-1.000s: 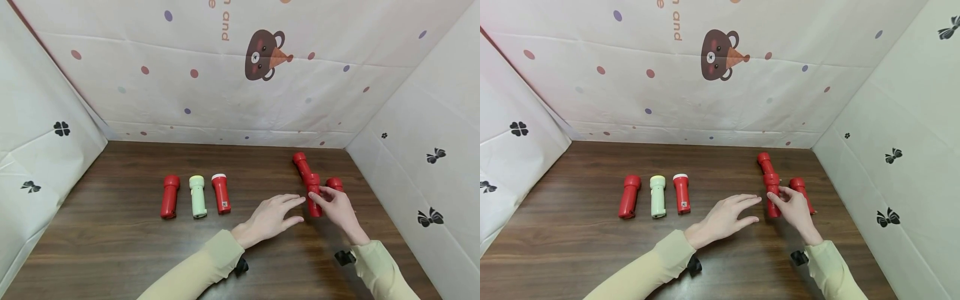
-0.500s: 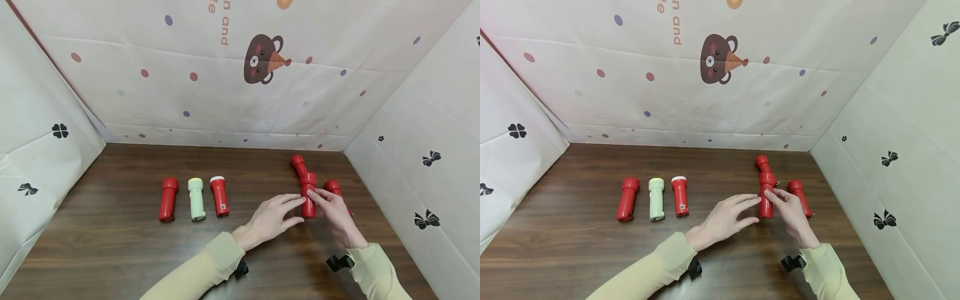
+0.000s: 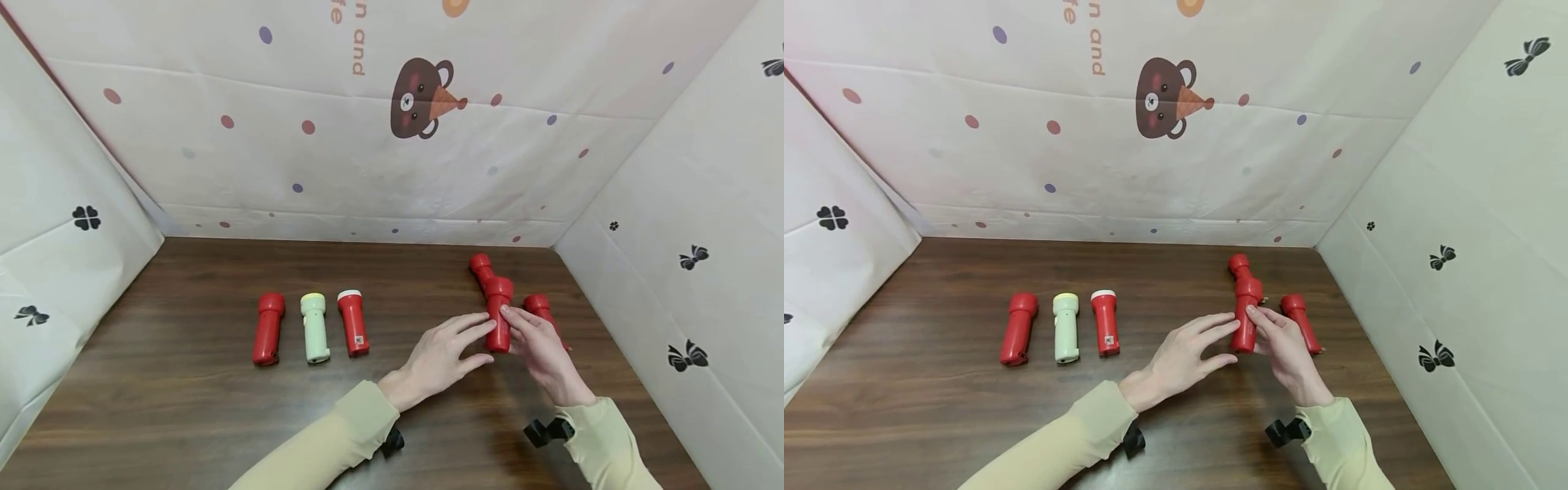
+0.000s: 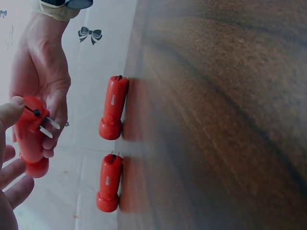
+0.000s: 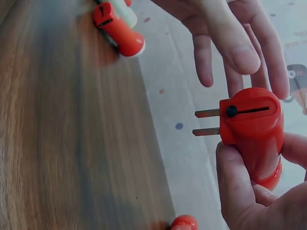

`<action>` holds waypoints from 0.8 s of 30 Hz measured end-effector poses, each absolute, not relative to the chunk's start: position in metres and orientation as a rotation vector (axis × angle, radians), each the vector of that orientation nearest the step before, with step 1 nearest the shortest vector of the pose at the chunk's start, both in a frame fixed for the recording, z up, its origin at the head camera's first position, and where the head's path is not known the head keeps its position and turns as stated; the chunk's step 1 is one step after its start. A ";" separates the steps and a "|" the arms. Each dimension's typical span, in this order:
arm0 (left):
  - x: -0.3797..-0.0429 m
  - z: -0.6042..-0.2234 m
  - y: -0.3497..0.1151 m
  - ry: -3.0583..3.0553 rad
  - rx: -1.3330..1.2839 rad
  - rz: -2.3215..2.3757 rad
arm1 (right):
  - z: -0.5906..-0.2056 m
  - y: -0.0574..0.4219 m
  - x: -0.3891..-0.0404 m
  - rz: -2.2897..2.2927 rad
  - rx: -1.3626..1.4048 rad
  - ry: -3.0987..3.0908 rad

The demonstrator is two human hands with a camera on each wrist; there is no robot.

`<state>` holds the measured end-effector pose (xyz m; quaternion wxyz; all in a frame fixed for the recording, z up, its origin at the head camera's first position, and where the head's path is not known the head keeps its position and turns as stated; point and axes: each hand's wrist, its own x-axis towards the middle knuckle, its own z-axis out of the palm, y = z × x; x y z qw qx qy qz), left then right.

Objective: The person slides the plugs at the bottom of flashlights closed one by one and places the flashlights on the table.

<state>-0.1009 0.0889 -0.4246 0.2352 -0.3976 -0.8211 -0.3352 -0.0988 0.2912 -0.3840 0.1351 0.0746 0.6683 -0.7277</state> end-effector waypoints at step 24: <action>-0.104 -0.422 0.089 -2.107 -1.207 -0.886 | -0.376 0.286 -0.087 -2.266 0.137 1.727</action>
